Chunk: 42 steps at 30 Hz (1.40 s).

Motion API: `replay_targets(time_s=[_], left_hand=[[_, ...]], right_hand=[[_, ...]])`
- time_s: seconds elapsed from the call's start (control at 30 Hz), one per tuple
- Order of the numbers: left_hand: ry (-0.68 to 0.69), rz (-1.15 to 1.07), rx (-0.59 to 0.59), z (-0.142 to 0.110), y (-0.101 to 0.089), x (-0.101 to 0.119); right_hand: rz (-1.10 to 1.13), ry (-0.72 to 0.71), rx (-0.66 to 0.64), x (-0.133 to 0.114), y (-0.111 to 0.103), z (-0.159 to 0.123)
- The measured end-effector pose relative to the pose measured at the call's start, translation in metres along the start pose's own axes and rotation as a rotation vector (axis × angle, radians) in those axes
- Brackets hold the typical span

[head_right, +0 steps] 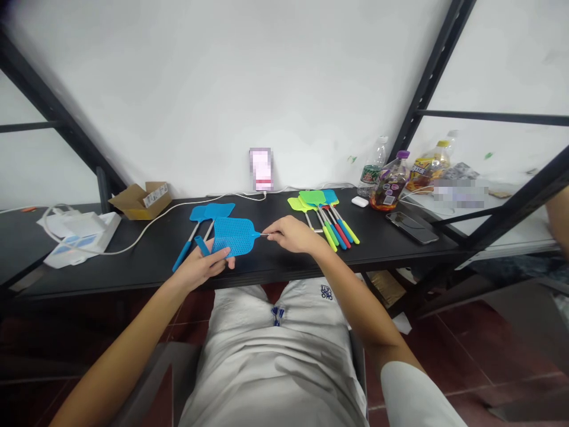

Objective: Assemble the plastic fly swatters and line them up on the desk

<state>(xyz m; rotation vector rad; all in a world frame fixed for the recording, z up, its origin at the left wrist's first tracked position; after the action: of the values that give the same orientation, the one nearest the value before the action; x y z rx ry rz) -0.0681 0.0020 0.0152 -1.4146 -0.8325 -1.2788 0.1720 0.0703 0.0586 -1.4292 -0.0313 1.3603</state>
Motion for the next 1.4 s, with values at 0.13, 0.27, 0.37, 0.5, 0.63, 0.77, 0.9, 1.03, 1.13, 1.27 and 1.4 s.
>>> replay_targets(time_s=[0.13,0.27,0.37,0.5,0.63,0.77,0.9,1.03,1.13,1.27,1.4], left_hand=[[-0.018,0.004,-0.007,-0.001,-0.001,0.002],[-0.027,-0.004,0.0,-0.003,0.0,0.004],[-0.028,-0.011,0.008,-0.003,0.001,0.004],[-0.015,0.007,0.024,-0.001,0.004,0.002],[-0.012,0.01,0.09,0.0,0.006,0.0],[0.039,0.176,0.048,-0.005,0.013,0.007],[0.166,0.474,-0.039,-0.012,0.022,0.017],[0.239,0.603,-0.065,-0.013,0.025,0.018],[0.242,0.643,-0.062,-0.009,0.024,0.014],[0.234,0.633,-0.05,-0.006,0.023,0.01],[0.232,0.613,-0.05,-0.007,0.023,0.01]], right_hand=[[-0.254,-0.023,0.035,-0.013,0.004,-0.002],[-0.386,-0.019,0.065,-0.021,0.012,-0.001],[-0.348,-0.027,0.082,-0.021,0.013,0.001],[-0.194,-0.01,0.075,-0.015,0.003,0.0],[-0.058,0.046,0.174,-0.01,-0.02,-0.009],[0.135,0.01,0.528,-0.014,-0.045,-0.02],[0.364,-0.08,0.806,-0.027,-0.051,-0.026],[0.669,-0.139,0.789,-0.041,-0.042,-0.026],[0.765,-0.191,0.787,-0.048,-0.037,-0.028],[0.774,-0.15,0.754,-0.05,-0.032,-0.028],[0.808,-0.145,0.697,-0.049,-0.025,-0.023]])
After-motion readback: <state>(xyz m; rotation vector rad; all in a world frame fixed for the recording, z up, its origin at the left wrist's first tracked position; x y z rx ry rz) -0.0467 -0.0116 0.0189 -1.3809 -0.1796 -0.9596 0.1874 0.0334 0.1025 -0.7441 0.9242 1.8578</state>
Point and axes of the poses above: each hand's wrist, its own z-axis towards the middle knuckle, its own y-axis out of the palm, x = y × z, the point moved 3 cm from there along z, towards the middle knuckle, and after that the axes turned 14 degrees about z, right-handed, at the moved point
